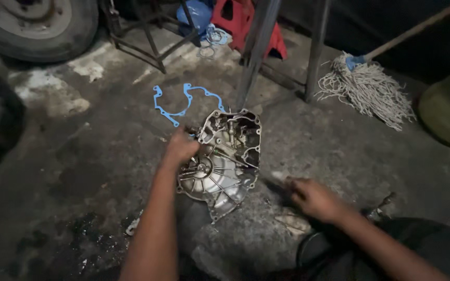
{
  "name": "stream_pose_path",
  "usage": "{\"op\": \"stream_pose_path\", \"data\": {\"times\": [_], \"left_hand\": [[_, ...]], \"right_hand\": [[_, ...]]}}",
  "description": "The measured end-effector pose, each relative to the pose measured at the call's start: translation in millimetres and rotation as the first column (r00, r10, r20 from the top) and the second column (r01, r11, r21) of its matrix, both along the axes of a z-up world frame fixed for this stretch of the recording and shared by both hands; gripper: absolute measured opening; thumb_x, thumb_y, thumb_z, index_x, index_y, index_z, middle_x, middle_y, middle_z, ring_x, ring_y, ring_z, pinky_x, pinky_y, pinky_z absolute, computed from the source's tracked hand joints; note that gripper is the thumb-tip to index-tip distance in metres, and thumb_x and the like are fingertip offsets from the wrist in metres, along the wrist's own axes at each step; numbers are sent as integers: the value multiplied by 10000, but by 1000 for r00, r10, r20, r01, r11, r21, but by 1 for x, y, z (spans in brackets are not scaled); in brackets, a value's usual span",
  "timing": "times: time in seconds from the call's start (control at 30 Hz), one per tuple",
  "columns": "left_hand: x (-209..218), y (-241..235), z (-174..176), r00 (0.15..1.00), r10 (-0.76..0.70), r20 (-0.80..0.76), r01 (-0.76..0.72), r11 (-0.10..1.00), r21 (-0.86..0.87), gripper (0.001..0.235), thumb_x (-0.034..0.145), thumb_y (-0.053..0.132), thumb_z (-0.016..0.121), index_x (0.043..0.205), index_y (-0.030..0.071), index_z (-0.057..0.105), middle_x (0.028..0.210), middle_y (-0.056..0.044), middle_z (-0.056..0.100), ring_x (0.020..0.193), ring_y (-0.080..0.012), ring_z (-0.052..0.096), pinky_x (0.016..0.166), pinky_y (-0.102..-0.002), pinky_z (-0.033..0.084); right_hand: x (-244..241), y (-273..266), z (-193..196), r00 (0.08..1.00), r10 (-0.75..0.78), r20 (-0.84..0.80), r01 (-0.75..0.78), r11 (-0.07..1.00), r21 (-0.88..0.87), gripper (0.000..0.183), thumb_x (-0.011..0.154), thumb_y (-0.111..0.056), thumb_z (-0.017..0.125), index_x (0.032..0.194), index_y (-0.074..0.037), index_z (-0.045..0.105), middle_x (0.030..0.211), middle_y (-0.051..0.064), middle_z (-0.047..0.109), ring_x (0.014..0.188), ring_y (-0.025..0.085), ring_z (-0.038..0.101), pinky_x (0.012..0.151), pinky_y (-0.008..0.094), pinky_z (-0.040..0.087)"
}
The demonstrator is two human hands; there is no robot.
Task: The person sits on the floor and uses a rag to wipe and clean a metallic engine component, likely a cylinder head. They repeatedly rub the surface and edges of the part to remove oil and grime, occasionally dipping the rag into a puddle of liquid on the floor.
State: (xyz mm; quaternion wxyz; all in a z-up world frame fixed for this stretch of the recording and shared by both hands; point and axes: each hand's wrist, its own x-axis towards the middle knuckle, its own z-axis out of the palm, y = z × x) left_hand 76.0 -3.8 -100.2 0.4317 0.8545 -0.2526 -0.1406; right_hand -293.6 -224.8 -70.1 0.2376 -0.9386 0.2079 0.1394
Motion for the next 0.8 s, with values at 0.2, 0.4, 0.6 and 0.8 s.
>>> {"op": "stream_pose_path", "data": {"times": [0.2,0.4,0.6,0.8], "left_hand": [[-37,-2,53,998,56,-12,-54,989,136,838,606,204,752,1400,69,521,1302,-242,632,1221,-408,607,1016,-452,489],[-60,-13,87,978,-35,205,11,993,120,685,615,176,785,1240,-11,578,1240,-273,650,1155,-442,629,976,-490,513],[-93,-36,113,964,-130,230,78,971,224,746,630,169,767,1313,-22,532,1199,-268,683,1093,-434,676,935,-488,553],[-114,-43,127,912,-177,371,78,960,268,841,611,246,839,1325,-38,494,1121,-243,679,1010,-412,690,873,-461,565]], "right_hand": [[18,46,29,964,247,98,-215,942,-256,471,828,-213,702,1283,-112,634,1068,167,696,907,389,685,787,495,549],[34,72,31,879,351,324,-200,887,-417,510,695,-168,663,1204,-148,671,998,201,682,826,389,692,705,485,565],[72,93,10,993,108,-43,-116,936,-333,278,909,-216,603,1177,-156,643,917,181,658,835,384,681,746,517,542],[117,38,-68,984,-145,-102,169,591,789,170,904,-206,638,1018,-81,653,915,159,708,895,326,668,865,480,520]]}}
